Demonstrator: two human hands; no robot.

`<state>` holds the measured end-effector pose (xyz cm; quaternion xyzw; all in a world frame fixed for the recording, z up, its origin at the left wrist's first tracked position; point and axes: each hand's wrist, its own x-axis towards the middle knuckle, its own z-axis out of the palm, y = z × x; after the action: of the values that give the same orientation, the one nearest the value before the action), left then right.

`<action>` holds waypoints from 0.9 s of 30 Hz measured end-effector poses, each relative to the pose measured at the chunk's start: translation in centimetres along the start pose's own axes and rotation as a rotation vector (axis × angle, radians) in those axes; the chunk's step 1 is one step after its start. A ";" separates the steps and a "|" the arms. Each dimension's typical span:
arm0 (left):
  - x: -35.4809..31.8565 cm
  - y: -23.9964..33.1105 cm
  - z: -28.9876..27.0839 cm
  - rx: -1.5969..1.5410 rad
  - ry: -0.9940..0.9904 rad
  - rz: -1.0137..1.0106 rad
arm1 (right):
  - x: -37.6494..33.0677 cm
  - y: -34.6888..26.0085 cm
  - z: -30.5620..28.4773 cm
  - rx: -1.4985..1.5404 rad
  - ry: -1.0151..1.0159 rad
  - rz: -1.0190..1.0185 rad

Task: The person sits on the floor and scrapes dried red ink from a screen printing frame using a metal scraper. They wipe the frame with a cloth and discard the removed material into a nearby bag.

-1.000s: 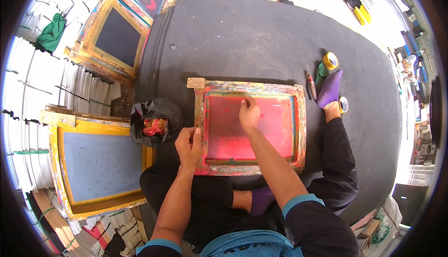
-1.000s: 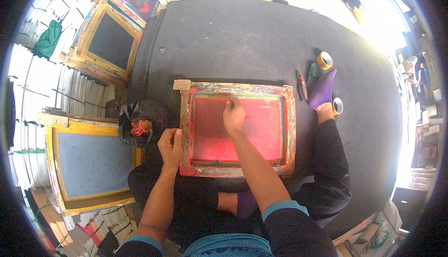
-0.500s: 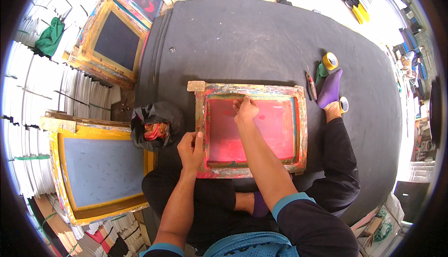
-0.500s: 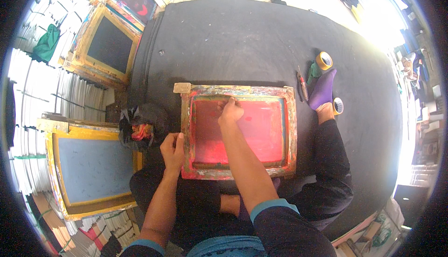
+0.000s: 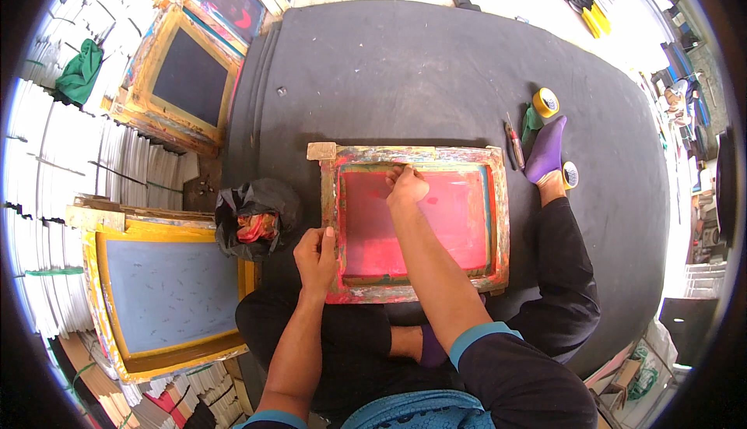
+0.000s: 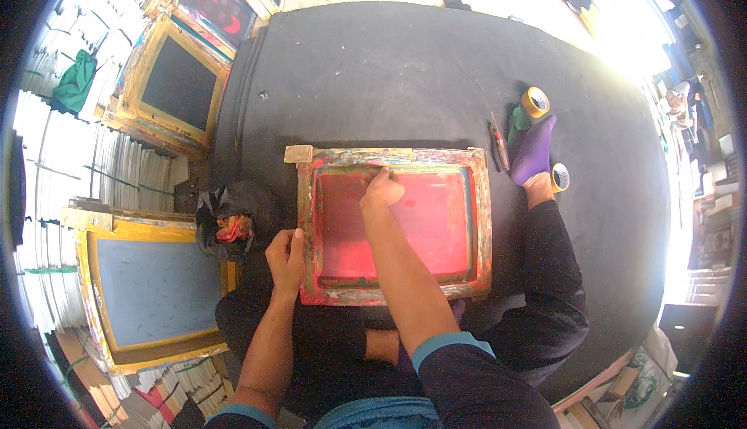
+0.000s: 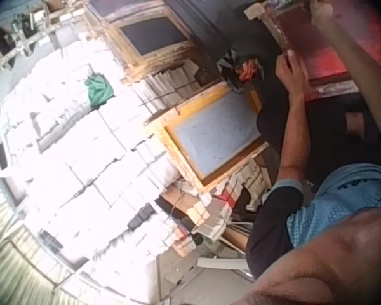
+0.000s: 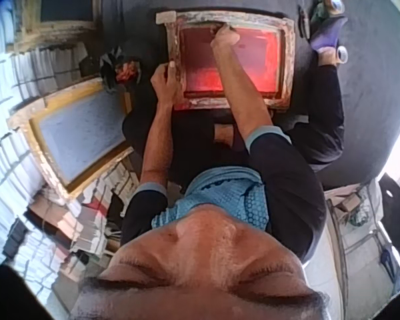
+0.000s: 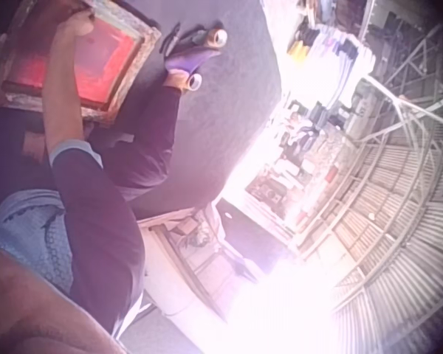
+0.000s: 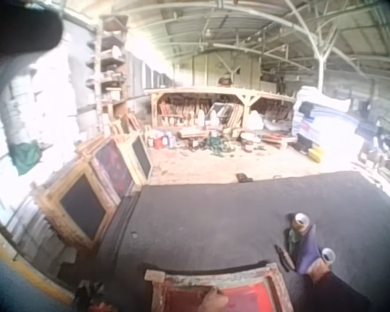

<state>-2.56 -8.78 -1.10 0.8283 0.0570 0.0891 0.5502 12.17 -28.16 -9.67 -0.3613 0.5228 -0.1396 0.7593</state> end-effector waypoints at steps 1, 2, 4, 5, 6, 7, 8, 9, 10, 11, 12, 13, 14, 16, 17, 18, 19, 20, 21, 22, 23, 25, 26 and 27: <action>0.0 0.0 0.0 -0.010 0.001 0.000 | 0.0 0.0 0.1 0.008 0.008 0.002; 0.0 0.0 0.1 -0.019 0.003 0.000 | -0.1 -0.1 0.1 0.016 0.015 0.003; -0.1 -0.4 0.0 -0.030 -0.017 -0.034 | -0.2 0.0 0.2 0.022 0.012 -0.007; -0.1 -0.5 0.0 -0.035 -0.026 -0.051 | -0.2 0.0 0.2 0.020 0.001 -0.019; -0.1 -0.6 0.0 -0.011 -0.035 -0.068 | -0.3 0.1 0.3 0.018 -0.010 -0.030; 0.0 -0.5 0.2 0.010 -0.048 -0.084 | 0.1 0.3 0.1 -0.014 -0.004 -0.067; 0.0 -0.5 0.3 0.031 -0.061 -0.099 | 0.5 0.4 0.0 -0.047 0.003 -0.103; 0.0 -0.7 0.4 0.124 -0.081 -0.052 | 0.9 0.6 -0.1 -0.079 0.009 -0.140; 0.0 -1.0 0.5 0.218 -0.097 -0.003 | 1.1 0.7 -0.1 -0.077 0.013 -0.138; 0.1 -1.2 0.5 0.312 -0.113 0.045 | 1.3 0.7 -0.2 -0.075 0.018 -0.136; 0.0 -1.4 0.7 0.347 -0.124 0.065 | 1.5 0.7 -0.3 -0.072 0.023 -0.134; 0.0 -1.5 0.7 0.386 -0.131 0.082 | 1.2 0.6 -0.2 -0.076 0.008 -0.141; -0.1 -1.7 0.7 0.424 -0.140 0.100 | 0.9 0.4 -0.2 -0.080 -0.006 -0.147; -0.2 -2.1 0.8 0.397 -0.154 0.081 | 0.3 0.1 -0.5 -0.101 -0.026 -0.147; -0.2 -2.2 0.8 0.383 -0.161 0.073 | 0.1 -0.1 -0.8 -0.118 -0.033 -0.140; -0.3 -2.2 0.8 0.399 -0.170 0.064 | -0.1 -0.2 -1.0 -0.136 -0.040 -0.133; -0.4 -2.1 0.9 0.410 -0.181 0.060 | 0.0 -0.2 -1.3 -0.140 -0.034 -0.119; -0.4 -1.9 1.1 0.421 -0.192 0.055 | 0.2 -0.2 -1.5 -0.143 -0.027 -0.106; -0.3 -1.8 1.2 0.413 -0.197 0.056 | 0.4 -0.2 -1.6 -0.147 -0.022 -0.092; -0.4 -1.9 1.1 0.410 -0.201 0.054 | 0.2 -0.2 -1.5 -0.115 -0.033 -0.073; -0.4 -1.9 1.0 0.407 -0.204 0.052 | 0.0 -0.3 -1.4 -0.083 -0.044 -0.055; -0.4 -1.9 1.0 0.401 -0.198 0.065 | 0.0 -0.5 -1.3 -0.028 -0.060 -0.021; -0.3 -1.8 1.0 0.397 -0.196 0.073 | 0.2 -0.6 -1.3 -0.006 -0.064 -0.006; -0.3 -1.7 1.0 0.404 -0.214 0.064 | 0.4 -0.6 -1.2 0.017 -0.070 0.009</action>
<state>-2.62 -9.05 -3.05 0.9278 -0.0113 0.0049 0.3729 11.35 -29.33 -9.75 -0.3571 0.4966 -0.1278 0.7807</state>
